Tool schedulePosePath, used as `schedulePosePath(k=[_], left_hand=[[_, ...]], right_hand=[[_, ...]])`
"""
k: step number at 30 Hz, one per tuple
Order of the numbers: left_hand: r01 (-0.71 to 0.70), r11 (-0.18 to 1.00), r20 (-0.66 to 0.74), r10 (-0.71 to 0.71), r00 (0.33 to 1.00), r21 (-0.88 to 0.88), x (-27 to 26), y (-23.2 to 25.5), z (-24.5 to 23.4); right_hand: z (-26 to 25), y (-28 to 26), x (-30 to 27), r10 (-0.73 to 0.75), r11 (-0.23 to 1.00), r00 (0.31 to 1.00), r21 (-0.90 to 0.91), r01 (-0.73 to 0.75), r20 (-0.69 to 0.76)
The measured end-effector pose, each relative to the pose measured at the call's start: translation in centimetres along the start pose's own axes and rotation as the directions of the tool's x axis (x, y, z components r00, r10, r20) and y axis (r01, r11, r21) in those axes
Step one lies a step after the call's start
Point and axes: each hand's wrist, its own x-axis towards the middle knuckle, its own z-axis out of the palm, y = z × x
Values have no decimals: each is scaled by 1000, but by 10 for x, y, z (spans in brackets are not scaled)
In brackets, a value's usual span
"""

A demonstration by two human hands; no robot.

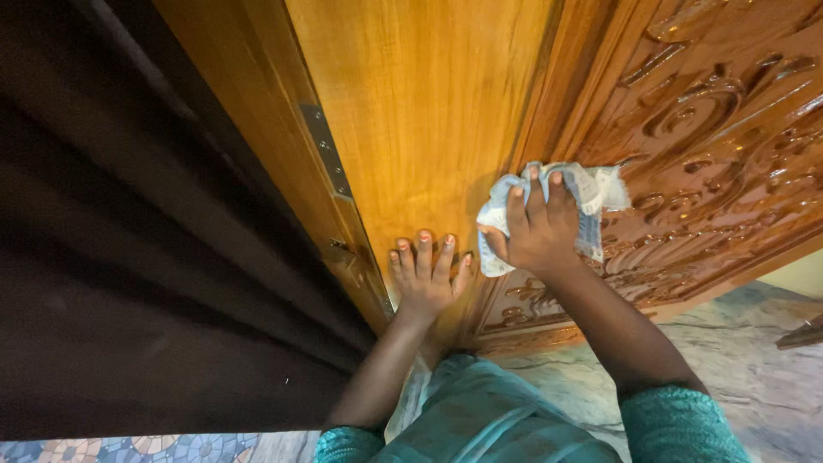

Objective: The person cleans a carved wooden door by hand using a cloth, wiping the intricate carvings and the flat surface of the door frame.

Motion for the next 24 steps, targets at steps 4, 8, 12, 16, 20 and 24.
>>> schedulePosePath(k=[4, 8, 12, 16, 20, 24], left_hand=[[-4, 999, -26, 5, 1000, 36, 0, 0, 4], [0, 999, -45, 2, 999, 35, -4, 0, 11], [11, 999, -72, -8, 997, 31, -8, 1, 19], [24, 1000, -103, -24, 994, -4, -13, 0, 27], [88, 991, -100, -99, 990, -102, -19, 6, 31], [149, 937, -152, -205, 967, -315, -14, 24, 35]], right_hand=[[5, 6, -15, 12, 998, 1000, -57, -10, 29], [0, 21, -9, 72, 997, 997, -37, -73, -41], [-16, 40, 9, 158, 982, 987, -106, -159, -14], [-29, 51, 25, 185, 977, 982, -104, -188, -39], [-40, 56, 32, 180, 975, 983, -124, -184, -44], [-54, 66, 35, 185, 966, 982, -182, -186, -23]])
